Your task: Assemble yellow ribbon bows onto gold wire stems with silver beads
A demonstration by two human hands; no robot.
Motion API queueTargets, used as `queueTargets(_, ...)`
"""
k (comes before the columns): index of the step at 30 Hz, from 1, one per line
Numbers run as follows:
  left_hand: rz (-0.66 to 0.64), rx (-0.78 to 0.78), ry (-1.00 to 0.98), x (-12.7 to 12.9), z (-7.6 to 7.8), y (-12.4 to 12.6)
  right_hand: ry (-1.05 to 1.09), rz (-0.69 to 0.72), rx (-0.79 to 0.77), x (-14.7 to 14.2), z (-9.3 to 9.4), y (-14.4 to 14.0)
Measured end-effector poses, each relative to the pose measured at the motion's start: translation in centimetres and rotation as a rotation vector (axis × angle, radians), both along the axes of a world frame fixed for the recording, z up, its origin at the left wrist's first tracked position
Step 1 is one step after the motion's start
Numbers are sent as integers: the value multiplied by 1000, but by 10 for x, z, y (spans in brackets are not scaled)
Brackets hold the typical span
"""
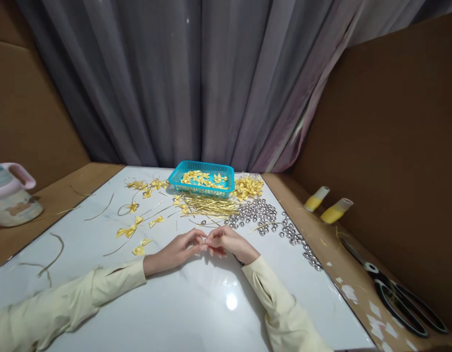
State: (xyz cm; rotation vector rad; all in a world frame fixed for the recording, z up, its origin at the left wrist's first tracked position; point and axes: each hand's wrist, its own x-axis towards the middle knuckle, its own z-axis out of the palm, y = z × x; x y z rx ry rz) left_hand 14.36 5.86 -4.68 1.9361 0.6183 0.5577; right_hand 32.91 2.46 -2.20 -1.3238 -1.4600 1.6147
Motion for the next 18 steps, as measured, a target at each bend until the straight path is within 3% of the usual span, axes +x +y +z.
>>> queueTargets(8, -18, -87, 27, -2, -3, 4, -176, 4, 114, 6, -8, 4)
queueTargets(12, -7, -119, 8, -2, -6, 6, -325, -59, 290, 8, -5, 4)
queueTargets(18, 5, -153, -13, 0, -7, 6, -476, 97, 576, -1, 3, -5)
